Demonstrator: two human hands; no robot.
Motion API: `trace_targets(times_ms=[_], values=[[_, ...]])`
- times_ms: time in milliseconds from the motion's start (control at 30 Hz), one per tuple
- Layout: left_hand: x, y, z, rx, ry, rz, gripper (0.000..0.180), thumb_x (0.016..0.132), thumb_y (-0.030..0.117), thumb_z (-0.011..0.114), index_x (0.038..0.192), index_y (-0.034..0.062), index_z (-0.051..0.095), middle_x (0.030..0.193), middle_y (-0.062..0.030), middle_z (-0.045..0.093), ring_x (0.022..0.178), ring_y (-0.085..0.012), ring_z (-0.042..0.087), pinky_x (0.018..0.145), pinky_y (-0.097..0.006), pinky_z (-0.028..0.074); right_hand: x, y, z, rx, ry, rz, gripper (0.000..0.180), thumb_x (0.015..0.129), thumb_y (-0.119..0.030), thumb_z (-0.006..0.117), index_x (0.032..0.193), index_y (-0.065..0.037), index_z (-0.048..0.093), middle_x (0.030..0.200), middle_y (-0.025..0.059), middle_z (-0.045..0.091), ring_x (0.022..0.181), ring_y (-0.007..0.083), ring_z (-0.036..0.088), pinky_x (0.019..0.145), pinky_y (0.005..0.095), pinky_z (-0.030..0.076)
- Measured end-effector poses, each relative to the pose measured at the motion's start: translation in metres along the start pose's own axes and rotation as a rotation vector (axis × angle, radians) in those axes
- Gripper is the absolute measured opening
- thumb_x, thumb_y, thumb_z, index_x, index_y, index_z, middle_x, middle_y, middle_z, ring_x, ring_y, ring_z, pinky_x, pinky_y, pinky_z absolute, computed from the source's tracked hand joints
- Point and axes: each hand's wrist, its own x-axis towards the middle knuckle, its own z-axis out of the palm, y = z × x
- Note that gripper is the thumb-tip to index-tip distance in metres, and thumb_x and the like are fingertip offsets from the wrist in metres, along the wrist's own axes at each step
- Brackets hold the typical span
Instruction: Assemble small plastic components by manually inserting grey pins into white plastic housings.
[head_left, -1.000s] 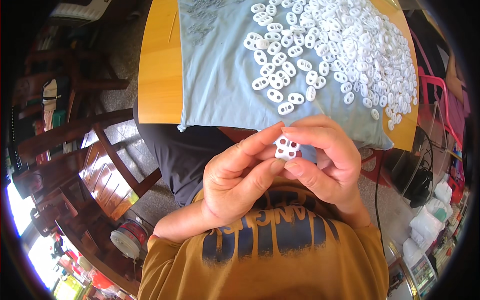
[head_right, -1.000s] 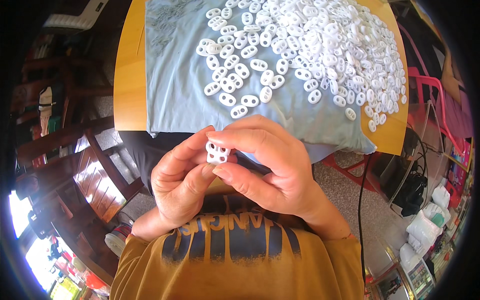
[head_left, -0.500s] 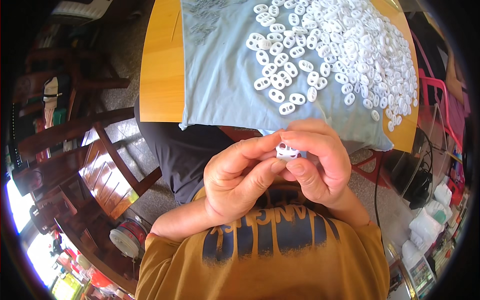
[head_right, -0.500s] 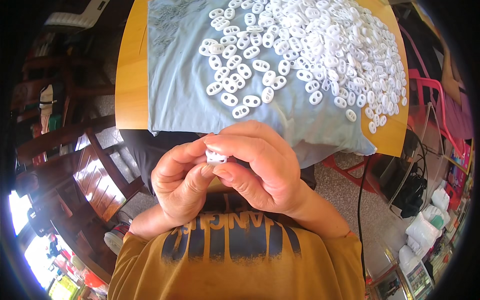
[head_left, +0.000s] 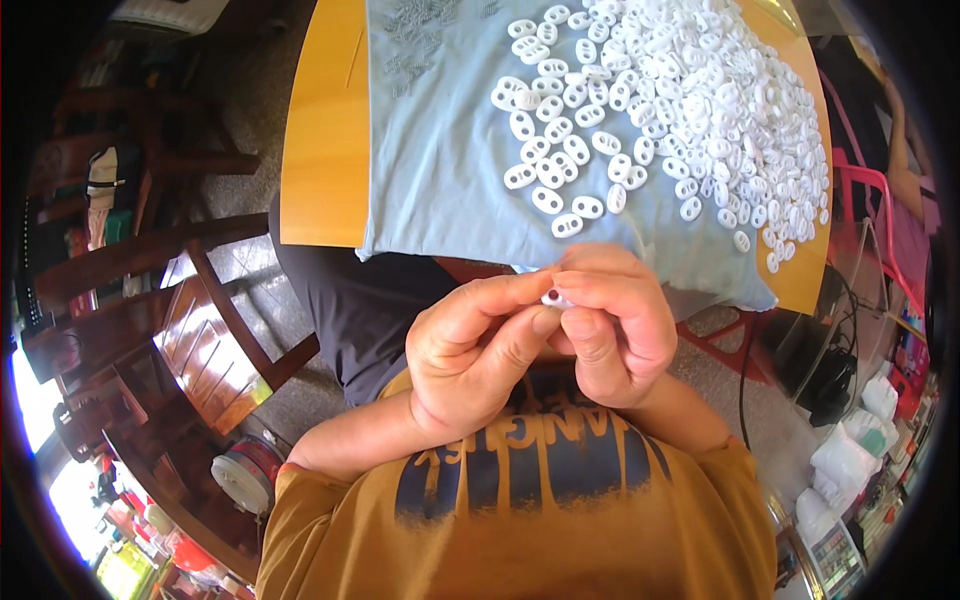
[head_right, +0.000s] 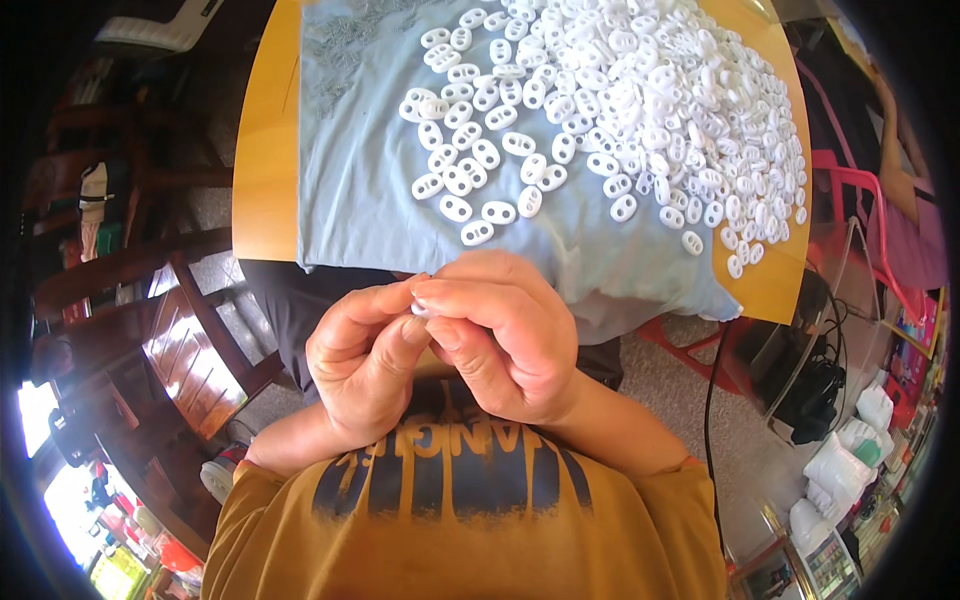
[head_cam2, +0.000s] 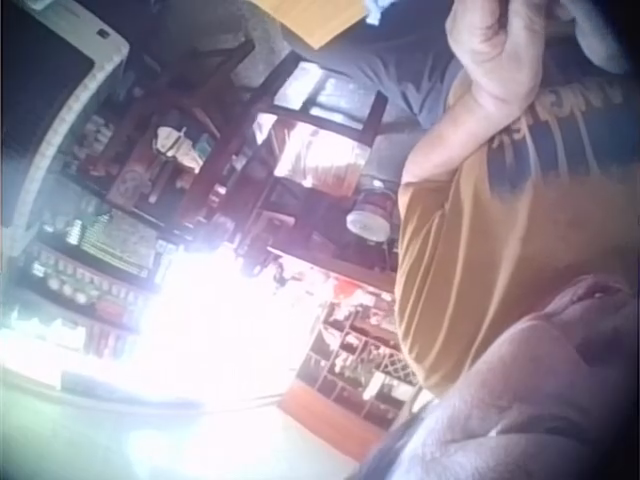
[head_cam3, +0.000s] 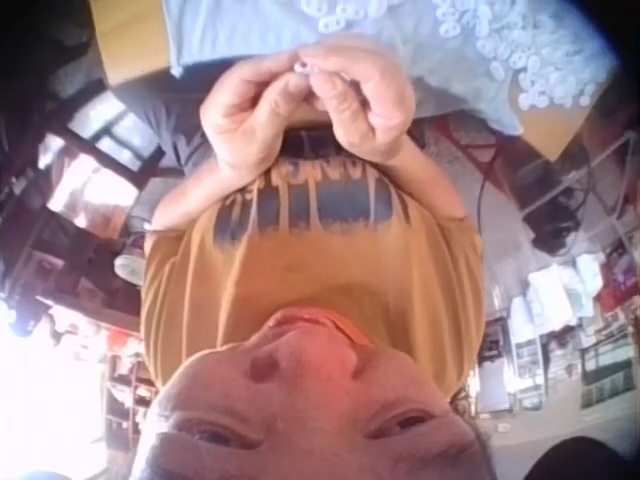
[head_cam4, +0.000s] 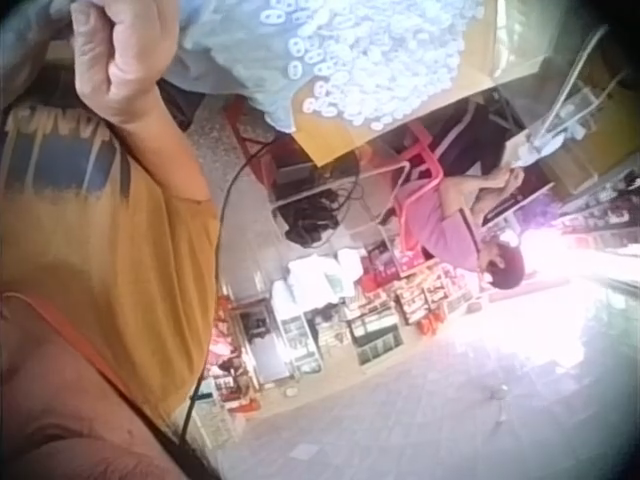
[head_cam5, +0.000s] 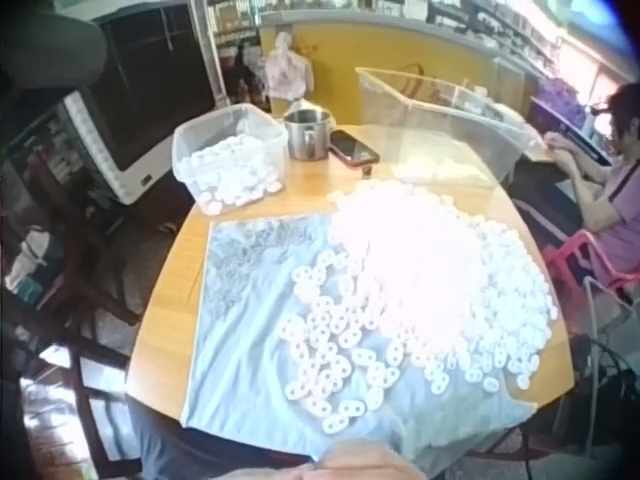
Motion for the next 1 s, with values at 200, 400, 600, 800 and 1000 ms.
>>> trace_targets(times_ms=[200,400,600,800,1000], values=[[0.001,0.015,-0.002,-0.111,0.033,-0.265,0.025,0.089,-0.003,0.051,0.114,-0.0046,0.054,0.1,-0.0077,0.062,0.088,-0.0112,0.059,0.079,-0.023,0.049,0.009,-0.006,0.0,-0.155,-0.051,-0.051,0.021,0.079,0.004,0.058,0.1,0.002,0.059,0.084,0.0118,0.063,0.069,0.0246,0.058,0.06,0.0325,0.047],[0.01,0.018,-0.005,-0.21,-0.025,-0.424,0.022,0.091,0.004,0.051,0.112,-0.003,0.053,0.097,-0.0065,0.061,0.083,-0.011,0.06,0.075,-0.024,0.049,0.007,-0.01,-0.004,-0.22,-0.088,-0.158,0.026,0.079,0.002,0.06,0.105,0.005,0.058,0.089,0.0117,0.06,0.071,0.0237,0.058,0.062,0.0306,0.047],[0.051,0.046,-0.028,-0.032,0.087,-0.419,0.024,0.088,0.011,0.057,0.108,-0.0008,0.056,0.088,-0.0067,0.061,0.07,-0.0108,0.056,0.065,-0.022,0.046,0.002,-0.019,-0.011,-0.291,-0.057,-0.165,0.028,0.075,0.0,0.064,0.102,0.003,0.059,0.084,0.0113,0.062,0.069,0.0258,0.058,0.062,0.0331,0.046],[0.196,0.104,-0.053,-0.124,0.157,0.045,0.026,0.088,0.012,0.053,0.109,-0.0025,0.048,0.093,-0.0111,0.059,0.075,-0.0137,0.057,0.068,-0.025,0.047,-0.015,-0.018,-0.003,-0.06,-0.316,-0.025,0.02,0.074,0.003,0.063,0.095,-0.001,0.063,0.072,0.0074,0.061,0.059,0.0217,0.057,0.054,0.0309,0.044],[0.19,0.093,-0.067,0.019,0.193,-0.125,0.036,0.089,0.011,0.052,0.12,-0.0053,0.044,0.106,-0.0167,0.06,0.072,-0.0163,0.059,0.071,-0.028,0.048,-0.03,-0.018,-0.009,0.024,-0.559,0.27,0.015,0.08,-0.006,0.061,0.095,-0.002,0.063,0.078,0.0094,0.062,0.07,0.0254,0.06,0.062,0.0314,0.046]])
